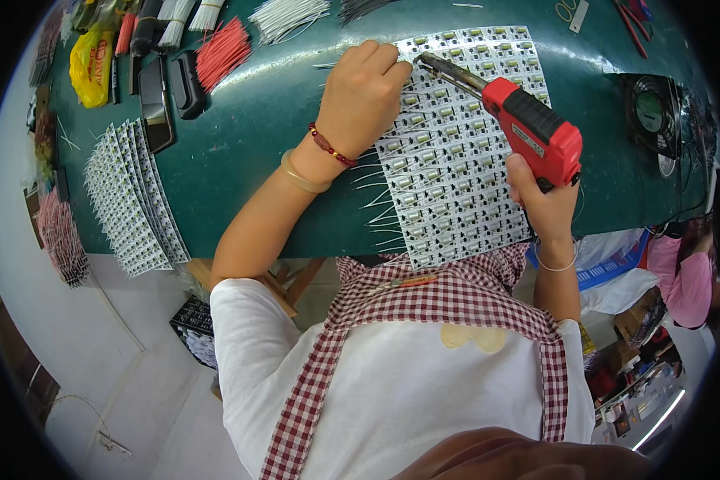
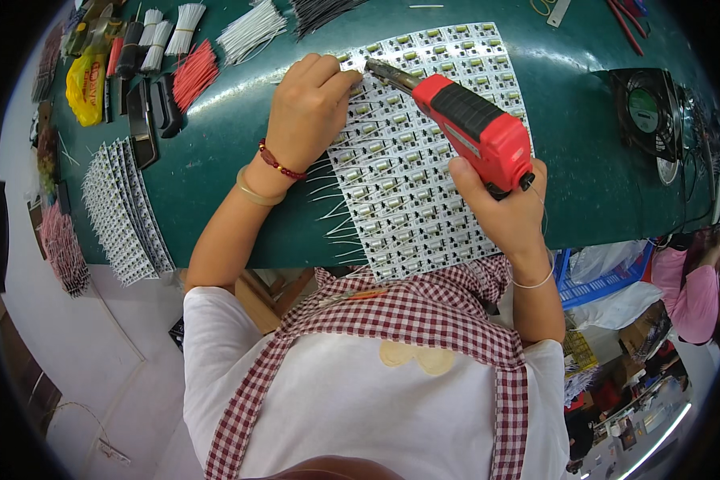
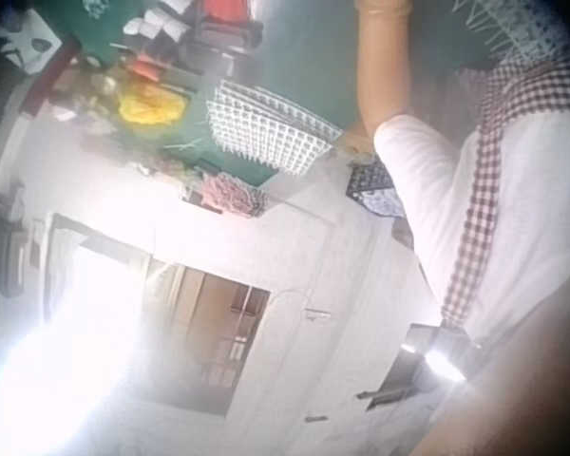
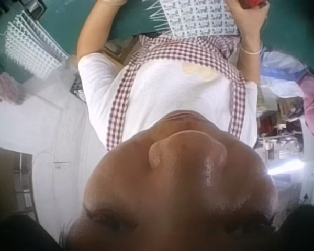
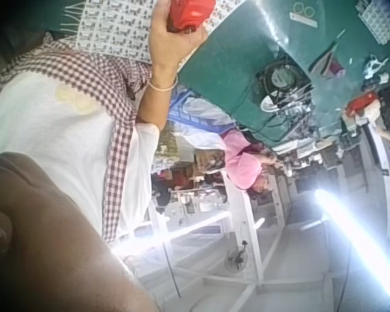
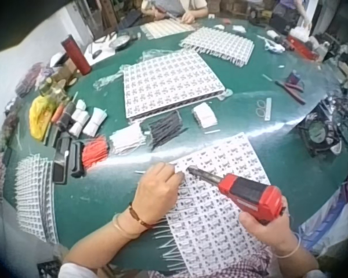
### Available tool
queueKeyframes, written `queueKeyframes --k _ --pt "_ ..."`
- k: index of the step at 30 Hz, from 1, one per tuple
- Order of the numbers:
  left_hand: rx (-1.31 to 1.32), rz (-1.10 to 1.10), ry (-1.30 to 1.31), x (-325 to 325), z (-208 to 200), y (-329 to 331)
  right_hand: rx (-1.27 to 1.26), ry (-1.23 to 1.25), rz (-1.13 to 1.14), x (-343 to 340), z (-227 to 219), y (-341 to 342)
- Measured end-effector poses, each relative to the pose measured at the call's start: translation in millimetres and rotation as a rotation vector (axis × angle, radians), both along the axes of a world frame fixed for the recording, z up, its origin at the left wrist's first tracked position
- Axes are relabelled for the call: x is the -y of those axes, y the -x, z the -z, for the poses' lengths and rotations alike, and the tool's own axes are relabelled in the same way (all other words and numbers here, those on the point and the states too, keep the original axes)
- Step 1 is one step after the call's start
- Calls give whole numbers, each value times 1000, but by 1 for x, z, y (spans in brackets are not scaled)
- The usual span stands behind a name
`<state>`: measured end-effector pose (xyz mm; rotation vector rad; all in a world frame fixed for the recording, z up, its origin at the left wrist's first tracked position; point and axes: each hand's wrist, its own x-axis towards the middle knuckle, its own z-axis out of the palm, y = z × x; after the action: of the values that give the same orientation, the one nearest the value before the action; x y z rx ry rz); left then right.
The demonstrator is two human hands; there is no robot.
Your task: The person is using a soldering or heat-processing tool to work on a sheet of small electronic components (LEDs) on a workbench.
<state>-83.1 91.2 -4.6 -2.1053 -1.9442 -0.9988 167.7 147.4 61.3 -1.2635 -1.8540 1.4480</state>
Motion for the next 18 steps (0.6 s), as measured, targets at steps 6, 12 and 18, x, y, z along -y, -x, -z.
queueKeyframes --k 6,12,18 --pt "5 6 -4 0 1 0 86 -23 -31 2 -3 0" --pt "8 10 -9 1 2 -1 -14 20 2 3 -4 -2" --pt "10 7 -12 1 1 -2 12 36 -6 3 -3 -1"
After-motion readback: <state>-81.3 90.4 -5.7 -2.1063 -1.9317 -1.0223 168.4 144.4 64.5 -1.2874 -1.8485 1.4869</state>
